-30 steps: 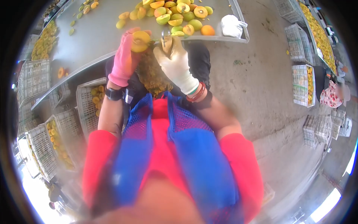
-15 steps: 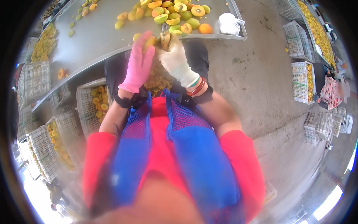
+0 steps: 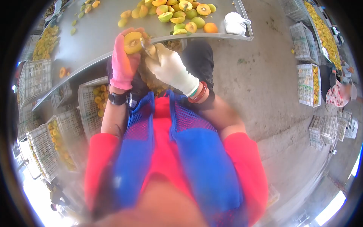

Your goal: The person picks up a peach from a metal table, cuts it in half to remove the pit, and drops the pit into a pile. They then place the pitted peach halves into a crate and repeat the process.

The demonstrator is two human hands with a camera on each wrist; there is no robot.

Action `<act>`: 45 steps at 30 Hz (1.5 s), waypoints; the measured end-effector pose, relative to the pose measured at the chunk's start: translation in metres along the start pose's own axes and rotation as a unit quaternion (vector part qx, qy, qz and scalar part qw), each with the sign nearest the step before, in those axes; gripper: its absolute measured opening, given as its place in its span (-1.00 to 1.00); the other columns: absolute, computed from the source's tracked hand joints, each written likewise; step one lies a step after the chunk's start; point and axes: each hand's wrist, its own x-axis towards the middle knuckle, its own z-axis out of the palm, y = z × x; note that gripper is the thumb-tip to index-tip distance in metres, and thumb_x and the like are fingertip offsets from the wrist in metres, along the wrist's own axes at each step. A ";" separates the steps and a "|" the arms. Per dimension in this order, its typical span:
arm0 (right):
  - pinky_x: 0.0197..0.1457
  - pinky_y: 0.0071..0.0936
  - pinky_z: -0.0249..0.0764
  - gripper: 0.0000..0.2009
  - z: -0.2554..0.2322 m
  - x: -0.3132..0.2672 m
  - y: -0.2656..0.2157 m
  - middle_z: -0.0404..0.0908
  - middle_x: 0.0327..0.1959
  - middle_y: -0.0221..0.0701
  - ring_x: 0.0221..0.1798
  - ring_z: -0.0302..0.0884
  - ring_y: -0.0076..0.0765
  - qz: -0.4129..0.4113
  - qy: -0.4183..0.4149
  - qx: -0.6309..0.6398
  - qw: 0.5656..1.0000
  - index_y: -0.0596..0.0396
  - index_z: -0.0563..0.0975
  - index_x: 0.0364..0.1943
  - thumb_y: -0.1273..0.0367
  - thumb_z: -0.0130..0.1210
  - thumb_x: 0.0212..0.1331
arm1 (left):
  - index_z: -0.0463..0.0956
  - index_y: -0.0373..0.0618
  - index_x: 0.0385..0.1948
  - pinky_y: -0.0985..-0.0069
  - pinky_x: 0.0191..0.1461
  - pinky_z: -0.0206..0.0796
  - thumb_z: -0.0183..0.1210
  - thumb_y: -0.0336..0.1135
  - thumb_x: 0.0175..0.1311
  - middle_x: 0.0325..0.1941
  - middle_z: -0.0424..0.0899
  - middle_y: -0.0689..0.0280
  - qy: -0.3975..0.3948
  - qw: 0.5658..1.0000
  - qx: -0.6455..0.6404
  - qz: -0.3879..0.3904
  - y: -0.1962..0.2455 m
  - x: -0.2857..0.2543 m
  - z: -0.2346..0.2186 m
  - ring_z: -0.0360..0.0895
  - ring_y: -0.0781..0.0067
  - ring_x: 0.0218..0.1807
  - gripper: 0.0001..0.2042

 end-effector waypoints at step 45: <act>-0.44 -0.44 0.42 -0.80 0.007 -0.006 -0.005 0.53 -0.49 -0.34 -0.52 0.49 -0.48 0.006 -0.061 0.117 0.991 0.22 0.42 -0.11 0.42 0.06 0.24 | 0.46 -0.31 -0.06 0.52 -0.12 0.47 -0.19 -0.07 0.55 -0.17 0.66 0.18 0.073 0.920 -0.356 -0.147 0.017 -0.009 0.035 0.61 0.46 -0.28 -0.58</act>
